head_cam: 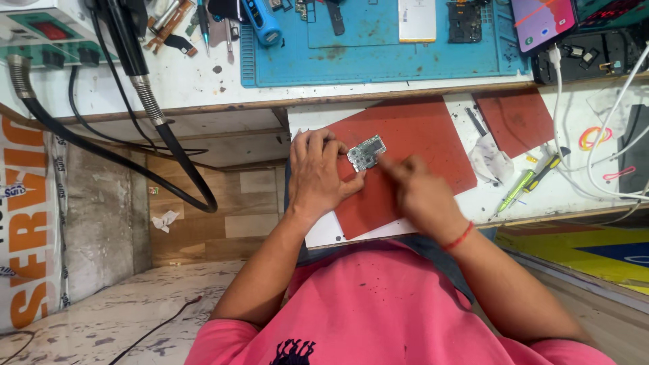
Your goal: The person scrapes a small circuit board with a pen-like tool and then uses a hot air gun to heat the board. The person works on a single board placed on a red mat.
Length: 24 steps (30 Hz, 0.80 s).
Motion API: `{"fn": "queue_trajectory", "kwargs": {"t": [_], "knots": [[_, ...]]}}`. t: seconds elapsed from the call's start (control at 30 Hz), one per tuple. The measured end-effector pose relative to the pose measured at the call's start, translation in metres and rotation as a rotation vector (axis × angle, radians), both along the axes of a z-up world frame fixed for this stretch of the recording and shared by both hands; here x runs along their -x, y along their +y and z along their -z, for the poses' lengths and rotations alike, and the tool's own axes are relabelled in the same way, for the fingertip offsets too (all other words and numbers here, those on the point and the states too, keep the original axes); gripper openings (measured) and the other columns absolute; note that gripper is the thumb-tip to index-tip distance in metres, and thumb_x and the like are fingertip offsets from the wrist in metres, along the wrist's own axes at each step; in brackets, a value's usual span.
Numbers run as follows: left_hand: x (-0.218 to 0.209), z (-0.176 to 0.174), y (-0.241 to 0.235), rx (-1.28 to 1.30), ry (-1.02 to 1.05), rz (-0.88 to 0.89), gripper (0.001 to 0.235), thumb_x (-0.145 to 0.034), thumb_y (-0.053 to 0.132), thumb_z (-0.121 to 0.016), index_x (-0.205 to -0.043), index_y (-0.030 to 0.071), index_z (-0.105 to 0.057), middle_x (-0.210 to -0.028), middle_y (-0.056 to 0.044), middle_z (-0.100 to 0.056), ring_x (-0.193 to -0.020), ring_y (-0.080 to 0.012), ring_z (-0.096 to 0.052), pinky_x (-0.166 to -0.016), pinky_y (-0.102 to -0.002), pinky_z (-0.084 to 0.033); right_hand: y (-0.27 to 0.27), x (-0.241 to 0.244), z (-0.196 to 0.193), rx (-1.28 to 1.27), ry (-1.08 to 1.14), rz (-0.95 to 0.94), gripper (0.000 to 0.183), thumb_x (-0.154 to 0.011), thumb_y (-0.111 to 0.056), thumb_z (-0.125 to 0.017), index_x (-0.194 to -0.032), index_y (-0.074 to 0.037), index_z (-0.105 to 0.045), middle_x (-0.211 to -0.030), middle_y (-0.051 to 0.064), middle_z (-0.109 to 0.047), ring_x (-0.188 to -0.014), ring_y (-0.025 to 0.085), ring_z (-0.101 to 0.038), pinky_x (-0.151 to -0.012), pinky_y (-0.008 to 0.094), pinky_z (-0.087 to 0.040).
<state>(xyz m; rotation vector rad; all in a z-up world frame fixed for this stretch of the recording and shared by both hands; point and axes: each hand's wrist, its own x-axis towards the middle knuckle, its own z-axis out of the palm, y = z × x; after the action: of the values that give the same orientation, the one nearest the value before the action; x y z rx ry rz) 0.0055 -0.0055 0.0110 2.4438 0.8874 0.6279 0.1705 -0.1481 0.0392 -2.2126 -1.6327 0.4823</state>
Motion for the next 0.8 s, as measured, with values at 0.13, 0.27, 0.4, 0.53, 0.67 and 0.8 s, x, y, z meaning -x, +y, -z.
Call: {"fn": "queue_trajectory", "kwargs": {"t": [0.13, 0.27, 0.4, 0.53, 0.67, 0.8], "knots": [[0.002, 0.005, -0.004, -0.038, -0.012, -0.005, 0.047, -0.07, 0.038, -0.087, -0.102, 0.01, -0.066, -0.12, -0.01, -0.053, -0.123, -0.0351, -0.044, -0.118, -0.056, -0.032, -0.006, -0.003, 0.009, -0.032, 0.001, -0.153, 0.065, -0.083, -0.003, -0.053, -0.145, -0.019, -0.057, -0.111, 0.017, -0.064, -0.075, 0.041, -0.068, -0.062, 0.05, -0.057], [0.001, 0.0, -0.001, -0.053, -0.014, 0.014, 0.049, -0.069, 0.039, -0.087, -0.101, 0.009, -0.066, -0.119, -0.011, -0.054, -0.122, -0.0359, -0.045, -0.117, -0.057, -0.031, -0.005, 0.004, 0.006, 0.035, -0.053, 0.006, 0.057, -0.091, -0.008, -0.053, -0.145, -0.026, -0.056, -0.109, 0.015, -0.063, -0.074, 0.039, -0.068, -0.065, 0.05, -0.057], [-0.003, -0.019, 0.005, -0.059, -0.034, -0.003, 0.051, -0.064, 0.038, -0.087, -0.1, 0.008, -0.066, -0.117, -0.013, -0.055, -0.119, -0.0371, -0.046, -0.115, -0.059, -0.03, 0.01, 0.004, -0.013, 0.03, -0.124, -0.097, 0.064, -0.086, -0.005, -0.053, -0.145, -0.03, -0.055, -0.112, 0.013, -0.063, -0.073, 0.038, -0.069, -0.063, 0.048, -0.058], [0.001, -0.008, -0.002, -0.053, 0.026, 0.007, 0.058, -0.061, 0.04, -0.089, -0.102, 0.006, -0.066, -0.118, -0.016, -0.054, -0.119, -0.0417, -0.044, -0.112, -0.061, -0.029, 0.001, 0.003, -0.004, 0.022, -0.105, 0.008, 0.064, -0.092, -0.006, -0.053, -0.153, -0.025, -0.05, -0.108, 0.015, -0.063, -0.075, 0.039, -0.068, -0.062, 0.049, -0.056], [0.004, 0.011, -0.002, -0.047, -0.034, 0.013, 0.052, -0.068, 0.039, -0.086, -0.104, 0.008, -0.065, -0.122, -0.012, -0.055, -0.123, -0.0363, -0.047, -0.12, -0.059, -0.03, -0.004, 0.001, 0.013, 0.049, -0.074, -0.053, 0.065, -0.09, -0.004, -0.05, -0.151, -0.027, -0.051, -0.11, 0.014, -0.063, -0.077, 0.039, -0.069, -0.065, 0.05, -0.057], [-0.001, 0.002, 0.001, -0.099, -0.01, -0.004, 0.06, -0.061, 0.043, -0.088, -0.102, 0.004, -0.066, -0.118, -0.018, -0.055, -0.118, -0.0468, -0.043, -0.107, -0.061, -0.031, 0.004, -0.003, 0.002, 0.067, -0.134, -0.05, 0.059, -0.09, -0.007, -0.049, -0.144, -0.029, -0.054, -0.119, 0.014, -0.063, -0.079, 0.039, -0.069, -0.067, 0.049, -0.058]]}}
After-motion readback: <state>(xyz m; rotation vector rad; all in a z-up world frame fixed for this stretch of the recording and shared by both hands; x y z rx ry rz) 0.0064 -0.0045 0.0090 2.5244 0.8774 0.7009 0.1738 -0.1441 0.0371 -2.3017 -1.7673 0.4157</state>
